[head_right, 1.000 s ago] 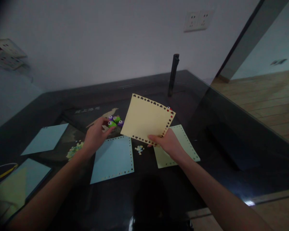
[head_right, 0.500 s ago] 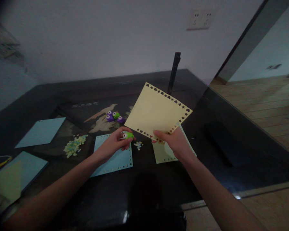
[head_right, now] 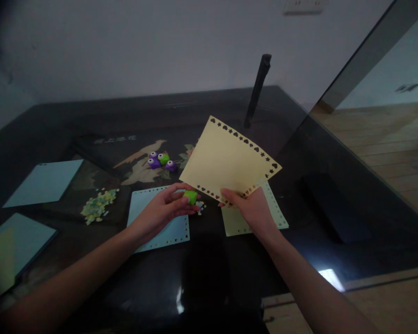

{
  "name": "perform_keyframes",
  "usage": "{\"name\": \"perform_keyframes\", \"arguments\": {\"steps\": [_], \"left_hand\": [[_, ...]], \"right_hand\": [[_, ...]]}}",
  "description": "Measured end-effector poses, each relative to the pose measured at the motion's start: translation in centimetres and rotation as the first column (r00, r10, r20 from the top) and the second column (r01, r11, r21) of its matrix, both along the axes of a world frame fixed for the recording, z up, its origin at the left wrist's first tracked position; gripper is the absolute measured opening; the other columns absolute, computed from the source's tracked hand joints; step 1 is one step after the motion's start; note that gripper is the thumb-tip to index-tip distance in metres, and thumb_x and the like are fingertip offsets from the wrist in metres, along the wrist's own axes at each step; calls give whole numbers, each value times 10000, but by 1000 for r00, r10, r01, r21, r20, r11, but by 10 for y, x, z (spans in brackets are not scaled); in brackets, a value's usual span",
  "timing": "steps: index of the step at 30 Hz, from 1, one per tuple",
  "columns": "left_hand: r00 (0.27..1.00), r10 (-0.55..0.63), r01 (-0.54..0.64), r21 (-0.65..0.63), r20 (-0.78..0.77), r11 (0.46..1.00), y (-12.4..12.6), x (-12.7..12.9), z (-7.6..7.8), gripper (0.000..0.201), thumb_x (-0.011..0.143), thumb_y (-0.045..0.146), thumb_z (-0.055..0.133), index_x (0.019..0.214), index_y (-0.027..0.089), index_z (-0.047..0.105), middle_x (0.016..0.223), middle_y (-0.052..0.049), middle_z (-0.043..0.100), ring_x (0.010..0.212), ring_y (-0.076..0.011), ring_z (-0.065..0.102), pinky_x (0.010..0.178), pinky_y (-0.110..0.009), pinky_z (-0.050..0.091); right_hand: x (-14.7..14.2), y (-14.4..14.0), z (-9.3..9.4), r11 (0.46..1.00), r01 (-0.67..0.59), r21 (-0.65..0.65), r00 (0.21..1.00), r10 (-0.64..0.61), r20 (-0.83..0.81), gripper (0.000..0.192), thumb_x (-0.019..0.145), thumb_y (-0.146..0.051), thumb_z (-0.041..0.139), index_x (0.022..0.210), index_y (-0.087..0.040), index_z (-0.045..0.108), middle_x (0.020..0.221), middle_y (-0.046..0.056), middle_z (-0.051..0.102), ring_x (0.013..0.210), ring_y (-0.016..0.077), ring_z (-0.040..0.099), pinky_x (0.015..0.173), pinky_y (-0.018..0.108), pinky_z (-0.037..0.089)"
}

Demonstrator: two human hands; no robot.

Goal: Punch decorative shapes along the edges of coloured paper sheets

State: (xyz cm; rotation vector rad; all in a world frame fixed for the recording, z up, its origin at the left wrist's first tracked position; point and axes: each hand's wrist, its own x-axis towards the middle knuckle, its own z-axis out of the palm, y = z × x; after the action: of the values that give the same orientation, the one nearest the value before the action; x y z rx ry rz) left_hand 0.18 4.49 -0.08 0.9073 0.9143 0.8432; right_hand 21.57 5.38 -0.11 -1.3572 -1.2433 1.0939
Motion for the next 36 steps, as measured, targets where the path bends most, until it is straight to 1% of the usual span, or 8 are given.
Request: {"name": "perform_keyframes", "arguments": {"steps": [5,10,12,15,18,26,30,36], "left_hand": [[999,38,-38,24,-28,999,0,0,0,329,747,284,690,1015,168,539,1003,-86,673,808,-187,684,786,-348,543],[996,66,-64,39,-61,997,0,1,2,372,723,273,705,1037,163,539,1081,-110,652,826,-196,684,750,-320,544],[994,69,-66,44,-82,997,0,2,4,352,715,269,707,1010,154,556,1112,-114,640,854,-205,680,724,-302,541],[993,68,-63,53,-99,997,-1,2,5,304,709,266,708,951,149,566,1084,-104,652,878,-215,676,685,-276,530],[994,62,-57,53,-94,997,-1,2,6,290,709,261,708,933,149,562,1050,-95,665,871,-216,679,671,-265,520],[991,73,-68,50,-108,996,-1,3,7,300,713,254,705,944,150,543,996,-94,687,877,-218,679,714,-298,519],[993,72,-67,51,-97,996,-1,3,8,314,701,250,716,942,147,543,998,-95,688,868,-220,681,713,-299,520],[994,65,-62,40,-90,997,-2,4,8,344,707,260,718,984,143,552,1017,-111,682,880,-219,676,738,-308,509]], "right_hand": [[1,1,-2,999,0,45,994,-5,107,627,682,-319,693,1272,-211,511,1073,99,671,1103,306,569,984,500,429],[1,-1,2,998,5,70,987,-16,162,576,681,-320,696,1227,-206,553,1028,96,683,1088,311,578,991,498,420],[1,-1,4,998,8,68,982,-21,186,555,678,-319,699,1206,-203,571,1016,98,686,1070,314,588,984,502,423],[1,-2,5,997,13,70,979,-27,200,551,677,-322,703,1198,-194,576,1010,98,688,1046,311,601,971,497,431],[2,-2,5,996,24,81,975,-41,219,589,670,-325,711,1222,-188,558,1031,102,682,1071,317,586,978,498,424],[3,-2,2,995,30,91,972,-50,230,616,671,-348,709,1242,-183,544,1057,112,671,1103,325,560,1002,513,400],[2,-2,4,994,17,110,969,-44,243,591,678,-340,700,1227,-177,554,1037,111,675,1106,322,560,1001,506,405],[2,-3,3,991,-4,135,956,-36,290,544,677,-352,692,1180,-174,589,992,110,686,1057,326,588,980,515,424]]}}
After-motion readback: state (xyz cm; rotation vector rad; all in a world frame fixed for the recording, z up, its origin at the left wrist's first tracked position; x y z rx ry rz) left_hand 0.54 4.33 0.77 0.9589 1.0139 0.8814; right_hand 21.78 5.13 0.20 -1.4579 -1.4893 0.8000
